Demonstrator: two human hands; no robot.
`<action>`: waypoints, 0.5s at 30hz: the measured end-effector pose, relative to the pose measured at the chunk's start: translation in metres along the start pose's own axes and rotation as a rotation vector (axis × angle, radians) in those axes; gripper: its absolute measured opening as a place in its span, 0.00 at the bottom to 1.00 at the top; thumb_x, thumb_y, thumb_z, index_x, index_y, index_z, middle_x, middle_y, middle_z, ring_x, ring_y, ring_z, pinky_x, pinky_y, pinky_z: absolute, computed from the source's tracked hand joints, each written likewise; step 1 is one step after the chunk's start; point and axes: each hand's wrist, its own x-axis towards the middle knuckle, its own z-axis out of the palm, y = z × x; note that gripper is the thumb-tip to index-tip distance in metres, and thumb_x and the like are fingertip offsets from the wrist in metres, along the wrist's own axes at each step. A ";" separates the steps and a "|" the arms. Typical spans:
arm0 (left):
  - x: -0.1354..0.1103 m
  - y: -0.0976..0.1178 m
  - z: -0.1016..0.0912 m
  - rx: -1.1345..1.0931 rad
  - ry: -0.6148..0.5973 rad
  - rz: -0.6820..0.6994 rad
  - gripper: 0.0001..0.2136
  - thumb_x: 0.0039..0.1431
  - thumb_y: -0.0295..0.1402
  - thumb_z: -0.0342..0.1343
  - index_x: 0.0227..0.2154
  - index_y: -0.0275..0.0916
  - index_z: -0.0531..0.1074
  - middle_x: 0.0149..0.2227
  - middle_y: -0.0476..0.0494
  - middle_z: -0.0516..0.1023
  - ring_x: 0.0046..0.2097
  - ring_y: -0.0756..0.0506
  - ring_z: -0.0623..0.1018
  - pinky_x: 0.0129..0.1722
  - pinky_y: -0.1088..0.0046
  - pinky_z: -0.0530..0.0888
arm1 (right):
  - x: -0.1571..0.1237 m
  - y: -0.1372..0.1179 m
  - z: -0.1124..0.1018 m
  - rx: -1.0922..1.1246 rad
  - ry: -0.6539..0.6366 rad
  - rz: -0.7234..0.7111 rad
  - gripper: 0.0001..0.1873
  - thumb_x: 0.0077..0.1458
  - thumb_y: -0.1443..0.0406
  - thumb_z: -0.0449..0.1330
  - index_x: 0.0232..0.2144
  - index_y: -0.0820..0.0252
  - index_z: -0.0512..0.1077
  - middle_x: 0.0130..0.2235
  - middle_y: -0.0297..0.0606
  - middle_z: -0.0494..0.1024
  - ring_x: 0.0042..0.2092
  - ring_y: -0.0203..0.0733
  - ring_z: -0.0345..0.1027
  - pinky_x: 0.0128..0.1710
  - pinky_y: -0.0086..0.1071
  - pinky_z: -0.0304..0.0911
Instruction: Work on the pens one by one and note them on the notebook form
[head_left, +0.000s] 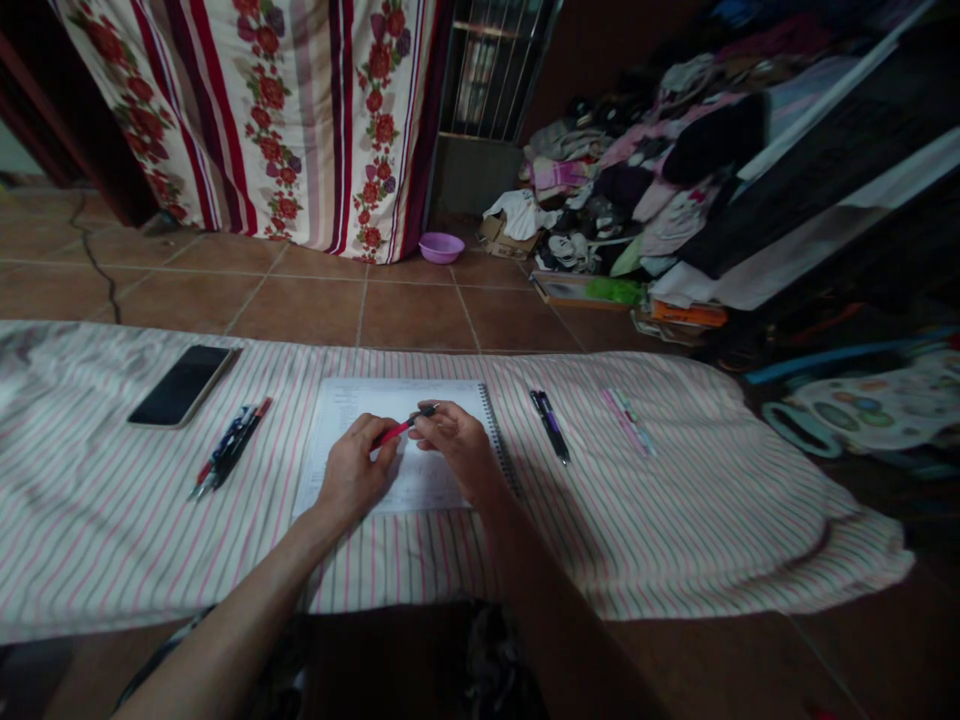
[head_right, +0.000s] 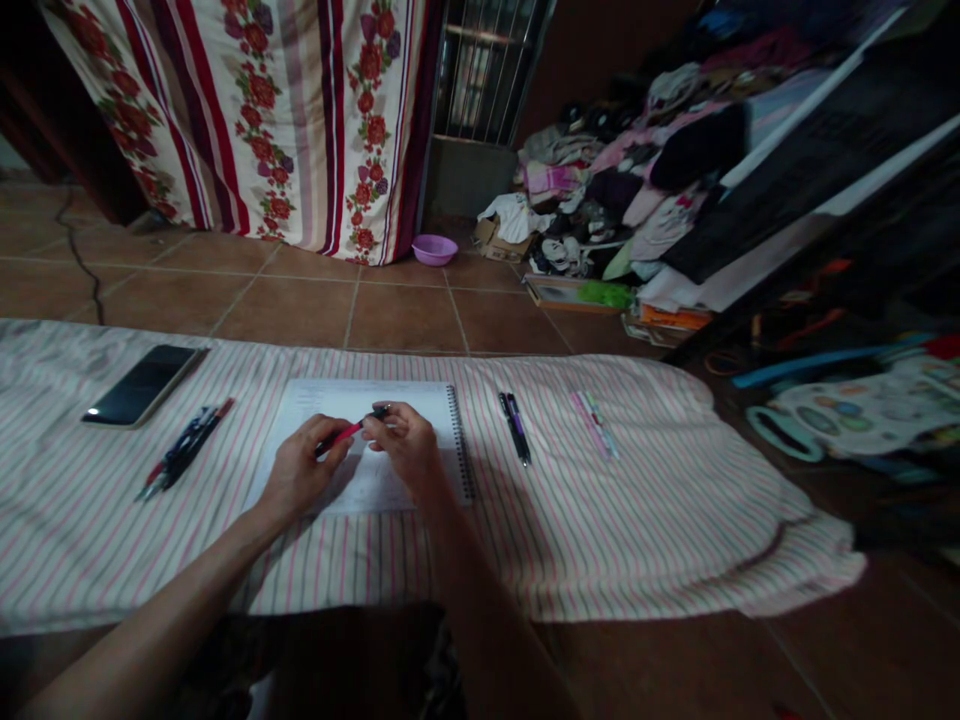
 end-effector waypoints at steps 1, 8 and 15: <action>0.000 0.000 0.000 0.000 0.001 -0.004 0.06 0.56 0.29 0.49 0.34 0.39 0.70 0.30 0.48 0.71 0.32 0.50 0.72 0.32 0.74 0.69 | -0.001 -0.001 0.000 0.009 -0.010 0.001 0.18 0.42 0.60 0.64 0.37 0.60 0.70 0.31 0.35 0.77 0.33 0.38 0.74 0.31 0.29 0.67; 0.000 0.002 0.000 0.001 0.002 -0.011 0.06 0.56 0.30 0.49 0.33 0.39 0.70 0.30 0.47 0.72 0.31 0.50 0.72 0.32 0.73 0.69 | 0.002 0.002 -0.002 -0.010 -0.009 -0.015 0.14 0.42 0.59 0.63 0.33 0.60 0.72 0.32 0.35 0.77 0.33 0.39 0.74 0.30 0.29 0.68; -0.001 0.000 0.001 0.003 0.005 0.019 0.06 0.57 0.30 0.49 0.34 0.40 0.70 0.31 0.47 0.72 0.32 0.49 0.73 0.33 0.74 0.70 | 0.007 0.012 -0.002 -0.002 0.026 -0.017 0.17 0.39 0.57 0.65 0.31 0.61 0.71 0.29 0.36 0.77 0.31 0.39 0.74 0.29 0.29 0.68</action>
